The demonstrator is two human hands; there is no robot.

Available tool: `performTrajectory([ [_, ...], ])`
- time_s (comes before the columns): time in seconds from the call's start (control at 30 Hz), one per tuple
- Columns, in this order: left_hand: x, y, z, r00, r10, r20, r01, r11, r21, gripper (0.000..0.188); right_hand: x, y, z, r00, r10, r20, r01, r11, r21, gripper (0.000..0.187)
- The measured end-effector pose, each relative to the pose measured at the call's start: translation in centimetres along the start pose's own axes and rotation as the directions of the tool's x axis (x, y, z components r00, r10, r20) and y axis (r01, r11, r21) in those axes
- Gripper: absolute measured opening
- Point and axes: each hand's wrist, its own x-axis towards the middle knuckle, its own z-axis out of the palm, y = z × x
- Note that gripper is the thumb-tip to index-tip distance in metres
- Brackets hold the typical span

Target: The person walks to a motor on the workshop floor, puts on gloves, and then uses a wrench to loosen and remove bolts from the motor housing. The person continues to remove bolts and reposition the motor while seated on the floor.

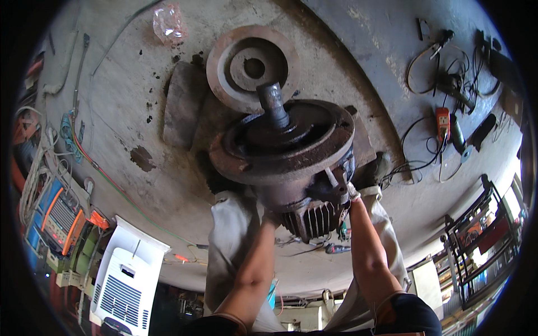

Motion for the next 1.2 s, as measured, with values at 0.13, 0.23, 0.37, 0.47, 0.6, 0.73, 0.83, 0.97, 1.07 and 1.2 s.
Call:
performTrajectory([
  [0.13, 0.0, -0.5, 0.3, 1.0, 0.008, -0.015, -0.008, 1.0, 0.001, 0.061, -0.1, -0.4, -0.4, 1.0, 0.023, 0.019, -0.024, 0.999, 0.045, 0.049],
  [0.23, 0.1, -0.9, 0.4, 1.0, 0.018, -0.016, -0.018, 1.0, -0.008, 0.061, 0.1, -1.0, -1.3, 0.999, 0.022, 0.046, -0.025, 0.998, 0.06, 0.049],
  [0.37, 0.8, -0.8, 0.9, 0.999, 0.045, -0.013, -0.045, 0.999, -0.02, 0.061, 0.3, -1.4, -2.0, 0.997, 0.033, 0.072, -0.04, 0.994, 0.099, 0.05],
  [0.47, 1.9, -0.4, 1.3, 0.998, 0.067, 0.004, -0.067, 0.997, -0.027, 0.061, 0.3, -1.4, -2.4, 0.995, 0.05, 0.083, -0.059, 0.992, 0.114, 0.051],
  [0.6, 2.9, -0.5, 1.6, 0.997, 0.073, 0.019, -0.072, 0.996, -0.051, 0.061, 0.4, -1.5, -2.8, 0.993, 0.058, 0.101, -0.07, 0.99, 0.125, 0.052],
  [0.73, 2.3, -1.7, 1.6, 0.998, 0.063, 0.032, -0.061, 0.996, -0.067, 0.061, 0.0, -2.3, -2.6, 0.992, 0.063, 0.113, -0.078, 0.988, 0.135, 0.053],
  [0.83, 1.5, -2.4, 1.7, 0.998, 0.045, 0.037, -0.043, 0.997, -0.063, 0.061, -0.9, -3.3, -2.3, 0.992, 0.059, 0.112, -0.075, 0.987, 0.142, 0.054],
  [0.97, 0.9, -3.4, 2.4, 0.999, 0.003, 0.053, 0.0, 0.998, -0.058, 0.061, -2.2, -5.5, -1.6, 0.992, 0.055, 0.117, -0.076, 0.98, 0.182, 0.055],
  [1.07, 0.1, -4.2, 3.1, 0.997, -0.037, 0.069, 0.04, 0.998, -0.045, 0.061, -3.8, -7.4, -0.6, 0.995, 0.094, 0.032, -0.098, 0.981, 0.169, 0.056],
  [1.2, -2.7, -3.7, 4.1, 0.98, -0.088, 0.179, 0.089, 0.996, 0.004, 0.061, -7.5, -10.8, 1.3, 0.998, -0.01, 0.07, 0.021, 0.989, -0.148, 0.059],
])
